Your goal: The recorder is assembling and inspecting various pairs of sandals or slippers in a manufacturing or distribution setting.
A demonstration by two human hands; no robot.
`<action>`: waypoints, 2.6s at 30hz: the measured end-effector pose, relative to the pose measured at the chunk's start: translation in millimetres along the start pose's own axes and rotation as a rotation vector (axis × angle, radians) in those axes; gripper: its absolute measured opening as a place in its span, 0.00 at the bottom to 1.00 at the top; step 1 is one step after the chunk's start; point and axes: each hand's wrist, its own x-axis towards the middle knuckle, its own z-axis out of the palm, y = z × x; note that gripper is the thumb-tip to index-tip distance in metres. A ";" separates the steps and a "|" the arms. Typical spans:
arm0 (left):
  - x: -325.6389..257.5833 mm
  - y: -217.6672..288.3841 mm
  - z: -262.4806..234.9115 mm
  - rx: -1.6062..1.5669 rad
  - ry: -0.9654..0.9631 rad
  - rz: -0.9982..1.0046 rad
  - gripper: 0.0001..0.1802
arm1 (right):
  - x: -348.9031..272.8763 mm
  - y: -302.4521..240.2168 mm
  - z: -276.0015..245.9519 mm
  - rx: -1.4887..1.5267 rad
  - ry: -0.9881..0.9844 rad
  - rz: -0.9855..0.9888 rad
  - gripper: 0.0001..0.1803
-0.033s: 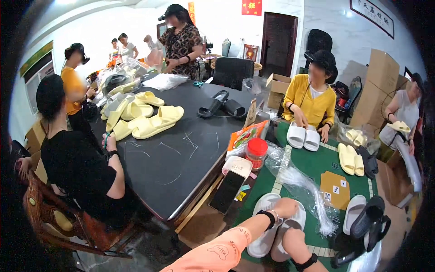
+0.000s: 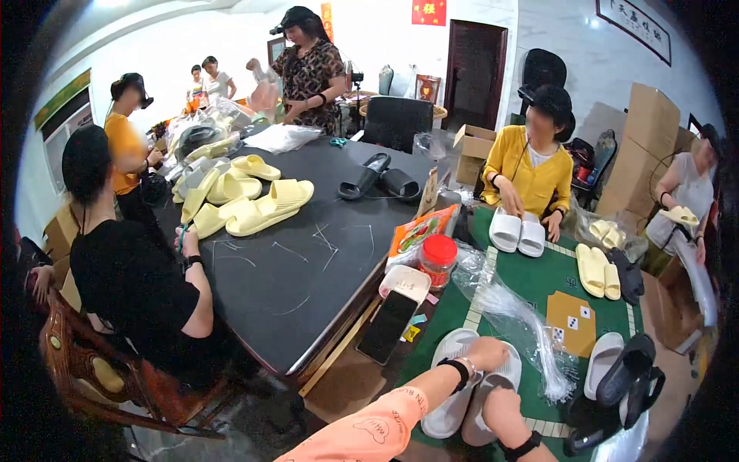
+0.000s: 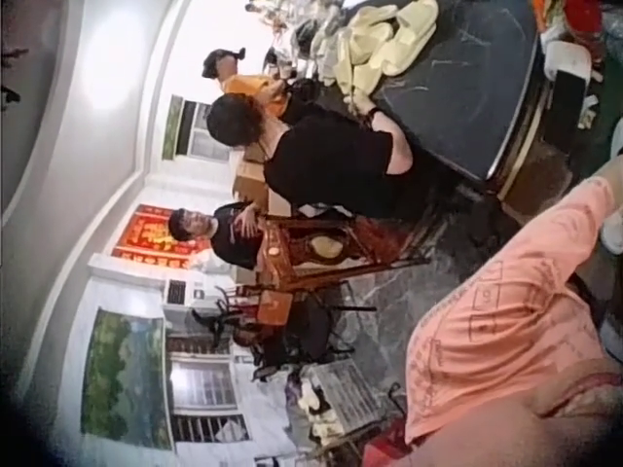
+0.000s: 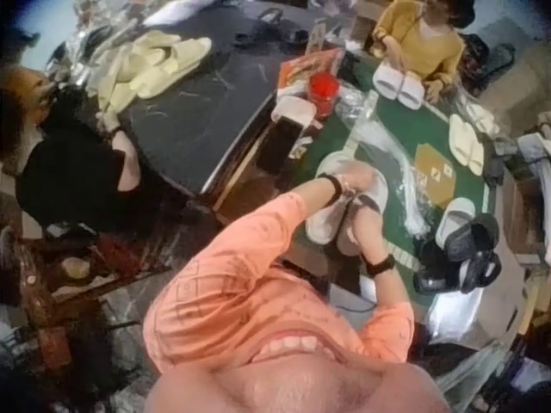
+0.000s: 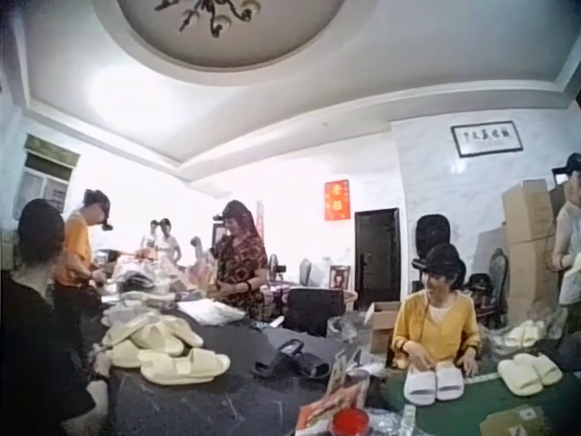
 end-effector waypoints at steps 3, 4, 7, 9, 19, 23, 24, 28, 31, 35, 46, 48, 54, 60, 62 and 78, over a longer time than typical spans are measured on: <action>-6.2 7.8 1.2 0.036 -0.035 -0.004 0.16 | -5.6 3.1 20.2 -0.014 0.069 0.044 0.12; -7.2 10.1 1.3 0.026 -0.044 -0.003 0.16 | -7.9 3.7 24.2 -0.021 0.129 0.021 0.13; -8.0 11.8 23.5 0.046 0.097 0.080 0.12 | -13.5 8.7 29.9 0.034 0.232 -0.053 0.11; -5.1 -11.0 27.8 0.039 0.090 0.099 0.11 | 10.6 13.2 59.7 0.119 0.205 -0.212 0.06; 3.8 -5.1 0.9 -0.080 0.085 0.031 0.14 | 32.7 18.2 39.3 0.367 0.214 -0.078 0.07; 2.0 -6.3 1.9 -0.091 0.040 0.006 0.15 | 32.5 14.9 33.5 0.336 0.137 -0.064 0.07; 1.8 -7.3 4.0 -0.091 0.053 0.010 0.15 | 31.1 12.0 22.3 0.317 -0.053 0.005 0.08; 0.5 -7.6 13.6 -0.321 0.191 -0.044 0.12 | 2.4 12.2 9.4 0.305 0.308 -0.126 0.08; -6.7 -28.8 10.1 -0.520 0.295 -0.062 0.13 | 4.0 14.0 -56.8 0.416 -0.080 -0.005 0.08; 5.4 -22.2 11.3 -0.682 0.380 0.036 0.14 | 58.2 44.3 -25.9 0.674 0.514 0.129 0.08; 1.8 -31.1 6.6 -1.372 0.277 -0.172 0.15 | 105.5 19.0 41.0 1.401 0.509 0.280 0.10; 0.5 -30.2 4.5 -1.383 0.276 -0.132 0.18 | 103.9 18.2 37.3 1.410 0.456 0.278 0.10; -0.4 -20.7 1.6 -1.267 0.233 -0.203 0.25 | 97.7 16.1 34.7 1.731 0.366 0.135 0.10; 9.0 -30.1 13.7 -0.913 0.248 -0.126 0.33 | 102.8 9.6 32.3 1.907 0.418 0.188 0.07; 12.5 -27.1 15.8 -0.883 0.232 -0.130 0.34 | 97.7 14.5 30.9 1.945 0.354 0.201 0.03; -12.4 -16.9 13.3 -0.562 0.343 -0.131 0.09 | 97.2 32.1 41.2 2.030 0.542 0.343 0.06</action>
